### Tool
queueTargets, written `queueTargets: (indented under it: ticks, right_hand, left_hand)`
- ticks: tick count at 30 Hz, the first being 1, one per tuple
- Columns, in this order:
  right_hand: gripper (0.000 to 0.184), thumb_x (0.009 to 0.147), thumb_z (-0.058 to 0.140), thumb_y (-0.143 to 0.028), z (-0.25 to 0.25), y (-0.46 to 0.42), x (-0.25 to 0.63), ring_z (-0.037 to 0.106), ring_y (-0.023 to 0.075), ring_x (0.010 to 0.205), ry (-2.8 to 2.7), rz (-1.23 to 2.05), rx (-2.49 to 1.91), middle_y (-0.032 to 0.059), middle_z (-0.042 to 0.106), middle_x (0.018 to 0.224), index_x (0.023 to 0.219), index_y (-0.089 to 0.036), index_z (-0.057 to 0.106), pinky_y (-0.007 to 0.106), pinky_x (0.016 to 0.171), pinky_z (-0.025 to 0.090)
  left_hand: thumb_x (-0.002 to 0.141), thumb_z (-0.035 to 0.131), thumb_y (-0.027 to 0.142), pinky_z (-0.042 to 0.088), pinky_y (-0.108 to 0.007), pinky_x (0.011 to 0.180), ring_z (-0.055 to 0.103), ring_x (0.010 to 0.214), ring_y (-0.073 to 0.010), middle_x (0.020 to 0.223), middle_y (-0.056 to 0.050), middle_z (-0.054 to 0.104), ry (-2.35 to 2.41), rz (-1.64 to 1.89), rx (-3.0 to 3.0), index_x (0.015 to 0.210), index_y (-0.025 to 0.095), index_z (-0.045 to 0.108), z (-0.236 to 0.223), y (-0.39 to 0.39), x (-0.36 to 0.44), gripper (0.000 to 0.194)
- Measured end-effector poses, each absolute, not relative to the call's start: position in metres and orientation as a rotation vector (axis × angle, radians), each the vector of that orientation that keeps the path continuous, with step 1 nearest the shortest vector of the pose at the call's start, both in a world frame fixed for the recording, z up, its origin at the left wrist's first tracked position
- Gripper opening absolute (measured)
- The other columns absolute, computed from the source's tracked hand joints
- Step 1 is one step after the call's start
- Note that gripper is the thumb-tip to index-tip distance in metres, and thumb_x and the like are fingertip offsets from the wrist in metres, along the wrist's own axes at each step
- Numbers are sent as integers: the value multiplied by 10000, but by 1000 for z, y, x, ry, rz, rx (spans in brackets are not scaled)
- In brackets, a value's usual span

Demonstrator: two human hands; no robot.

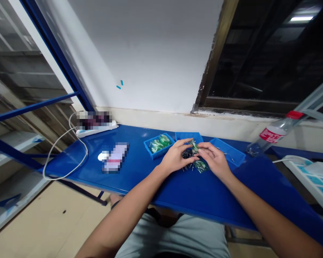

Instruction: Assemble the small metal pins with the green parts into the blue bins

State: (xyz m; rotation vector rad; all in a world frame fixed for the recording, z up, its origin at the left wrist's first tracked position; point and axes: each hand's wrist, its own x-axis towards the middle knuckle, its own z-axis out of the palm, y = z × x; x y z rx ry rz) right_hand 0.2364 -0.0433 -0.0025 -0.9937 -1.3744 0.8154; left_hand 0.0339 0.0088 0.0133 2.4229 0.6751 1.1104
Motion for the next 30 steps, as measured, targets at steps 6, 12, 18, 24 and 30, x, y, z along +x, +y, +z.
queueTargets:
  ticks: [6, 12, 18, 24, 30]
  right_hand:
    - [318, 920, 725, -540, -2, -47, 236, 725, 248, 1029, -1478, 836, -969, 85, 665, 1154, 1048, -249, 735, 393, 897, 653]
    - [356, 917, 720, -561, -2, -46, 235, 733, 253, 1034, -1504, 898, -974, 85, 714, 1146, 1090, -250, 725, 405, 915, 639]
    - [335, 941, 693, -545, -9, -42, 239, 737, 242, 949, -1512, 862, -1037, 80, 716, 1060, 1066, -235, 720, 372, 770, 656]
    - [230, 998, 629, -460, -4, -42, 242, 705, 236, 922, -1767, 491, -1145, 79, 718, 1104, 1047, -268, 745, 393, 818, 619]
    - [216, 1019, 589, -418, 4, -45, 240, 699, 268, 945, -1915, 331, -1107, 95, 718, 1105, 1104, -278, 729, 420, 828, 597]
  left_hand:
    - [855, 814, 453, 518, -438, 1130, 661, 1284, -280, 1393, -128, 682, 738, 1174, 2379, 1090, 187, 741, 9, 10, 35, 362]
    - [851, 733, 227, 584, -404, 1003, 726, 1109, -251, 1186, -120, 745, 793, 1243, 2377, 965, 171, 727, 15, 8, 35, 128]
    - [963, 604, 240, 576, -382, 990, 733, 1057, -230, 1137, -107, 778, 1035, 1390, 2416, 1042, 162, 766, 41, 24, 3, 196]
    - [987, 565, 245, 583, -371, 948, 748, 991, -226, 1103, -80, 802, 1234, 1273, 2516, 1136, 208, 780, 62, 58, -46, 265]
    - [854, 560, 141, 562, -386, 1002, 730, 1014, -240, 1088, -86, 799, 1060, 820, 2820, 1018, 222, 820, 62, 78, -48, 318]
